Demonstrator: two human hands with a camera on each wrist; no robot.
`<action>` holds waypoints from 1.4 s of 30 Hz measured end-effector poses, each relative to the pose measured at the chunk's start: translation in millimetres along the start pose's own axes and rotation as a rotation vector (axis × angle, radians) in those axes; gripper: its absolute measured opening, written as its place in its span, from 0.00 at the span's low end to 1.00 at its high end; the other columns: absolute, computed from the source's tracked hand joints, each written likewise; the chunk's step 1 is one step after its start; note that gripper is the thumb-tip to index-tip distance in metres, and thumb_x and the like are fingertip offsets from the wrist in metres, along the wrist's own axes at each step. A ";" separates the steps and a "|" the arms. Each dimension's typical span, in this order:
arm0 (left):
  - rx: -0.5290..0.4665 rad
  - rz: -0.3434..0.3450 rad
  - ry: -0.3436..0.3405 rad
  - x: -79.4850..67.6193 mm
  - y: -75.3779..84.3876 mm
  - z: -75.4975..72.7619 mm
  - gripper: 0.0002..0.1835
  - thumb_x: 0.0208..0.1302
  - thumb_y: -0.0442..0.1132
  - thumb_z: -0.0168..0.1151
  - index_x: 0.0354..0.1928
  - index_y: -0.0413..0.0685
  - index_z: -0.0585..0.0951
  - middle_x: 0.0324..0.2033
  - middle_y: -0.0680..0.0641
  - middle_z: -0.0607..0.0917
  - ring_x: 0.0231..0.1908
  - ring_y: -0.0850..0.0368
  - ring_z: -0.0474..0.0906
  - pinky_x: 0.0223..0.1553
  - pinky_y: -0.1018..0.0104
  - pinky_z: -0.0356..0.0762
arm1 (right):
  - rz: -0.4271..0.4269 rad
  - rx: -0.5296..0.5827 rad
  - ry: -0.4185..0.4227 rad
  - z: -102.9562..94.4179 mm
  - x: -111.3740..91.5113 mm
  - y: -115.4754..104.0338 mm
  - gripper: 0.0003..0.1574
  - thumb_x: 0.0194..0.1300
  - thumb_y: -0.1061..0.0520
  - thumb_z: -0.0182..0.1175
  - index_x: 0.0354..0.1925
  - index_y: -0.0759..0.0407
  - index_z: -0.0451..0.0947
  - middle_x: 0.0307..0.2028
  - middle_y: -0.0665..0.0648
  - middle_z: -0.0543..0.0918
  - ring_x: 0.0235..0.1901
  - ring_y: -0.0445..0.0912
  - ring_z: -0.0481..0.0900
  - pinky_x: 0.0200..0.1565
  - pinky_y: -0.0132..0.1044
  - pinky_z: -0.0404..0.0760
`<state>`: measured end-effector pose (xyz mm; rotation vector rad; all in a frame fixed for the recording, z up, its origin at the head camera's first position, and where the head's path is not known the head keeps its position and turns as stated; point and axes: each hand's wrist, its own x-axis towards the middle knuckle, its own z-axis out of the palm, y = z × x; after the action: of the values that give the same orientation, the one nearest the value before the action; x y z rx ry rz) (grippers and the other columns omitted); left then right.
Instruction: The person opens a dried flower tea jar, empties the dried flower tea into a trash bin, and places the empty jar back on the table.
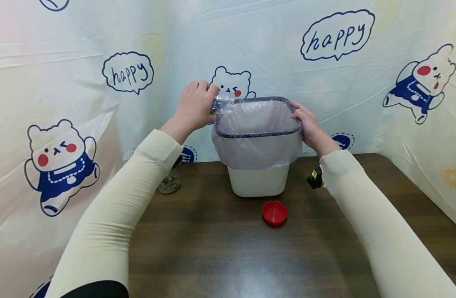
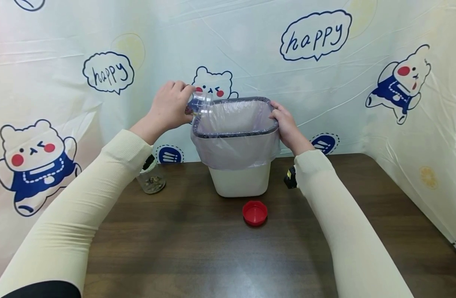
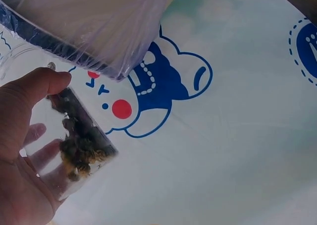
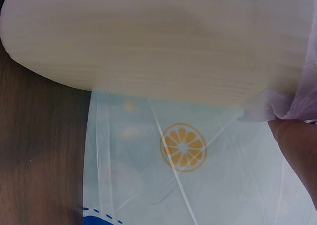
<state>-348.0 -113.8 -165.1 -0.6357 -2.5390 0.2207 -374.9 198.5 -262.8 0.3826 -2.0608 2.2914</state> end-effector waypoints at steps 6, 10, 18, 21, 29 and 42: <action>0.017 0.010 -0.007 1.2 1.0 -0.3 0.38 0.52 0.46 0.74 0.62 0.39 0.69 0.52 0.35 0.73 0.49 0.40 0.66 0.56 0.49 0.65 | -0.002 -0.002 0.001 0.0 0.3 -0.7 0.39 0.67 0.63 0.39 0.76 0.55 0.49 0.76 0.54 0.45 0.71 0.46 0.48 0.63 0.36 0.58; 0.033 0.007 -0.022 2.3 1.8 -0.1 0.38 0.52 0.45 0.74 0.62 0.39 0.68 0.53 0.35 0.73 0.50 0.39 0.66 0.57 0.49 0.64 | -0.001 -0.002 0.003 0.1 0.3 -0.4 0.39 0.67 0.63 0.39 0.76 0.55 0.49 0.76 0.54 0.45 0.71 0.46 0.48 0.64 0.36 0.57; 0.080 0.027 -0.035 4.6 3.5 -0.3 0.37 0.53 0.45 0.73 0.61 0.38 0.68 0.55 0.34 0.73 0.52 0.38 0.66 0.60 0.48 0.63 | 0.005 -0.008 0.009 0.4 0.2 -0.4 0.39 0.67 0.62 0.40 0.76 0.55 0.50 0.76 0.54 0.45 0.71 0.46 0.48 0.65 0.37 0.56; 0.101 0.038 -0.031 5.0 4.7 -0.1 0.37 0.53 0.45 0.73 0.62 0.37 0.68 0.55 0.34 0.73 0.52 0.39 0.66 0.59 0.49 0.63 | 0.007 -0.008 0.012 0.4 -0.2 -0.7 0.40 0.67 0.62 0.40 0.76 0.55 0.50 0.76 0.54 0.46 0.71 0.46 0.48 0.65 0.37 0.56; 0.124 0.061 -0.011 5.0 4.3 2.1 0.38 0.53 0.46 0.73 0.62 0.37 0.69 0.54 0.34 0.73 0.52 0.39 0.66 0.59 0.49 0.64 | 0.010 -0.002 0.015 1.0 0.1 -0.2 0.39 0.67 0.63 0.40 0.76 0.54 0.50 0.76 0.54 0.46 0.70 0.47 0.49 0.64 0.37 0.58; 0.168 0.088 -0.015 6.4 4.5 3.0 0.36 0.54 0.44 0.72 0.62 0.37 0.69 0.54 0.34 0.73 0.52 0.39 0.66 0.59 0.50 0.63 | 0.010 -0.008 0.011 0.0 -0.1 0.2 0.40 0.67 0.62 0.40 0.76 0.53 0.49 0.76 0.53 0.45 0.70 0.46 0.49 0.64 0.35 0.58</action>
<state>-352.6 -106.9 -166.1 -0.6819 -2.4765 0.4657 -374.9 198.5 -263.0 0.3585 -2.0714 2.2843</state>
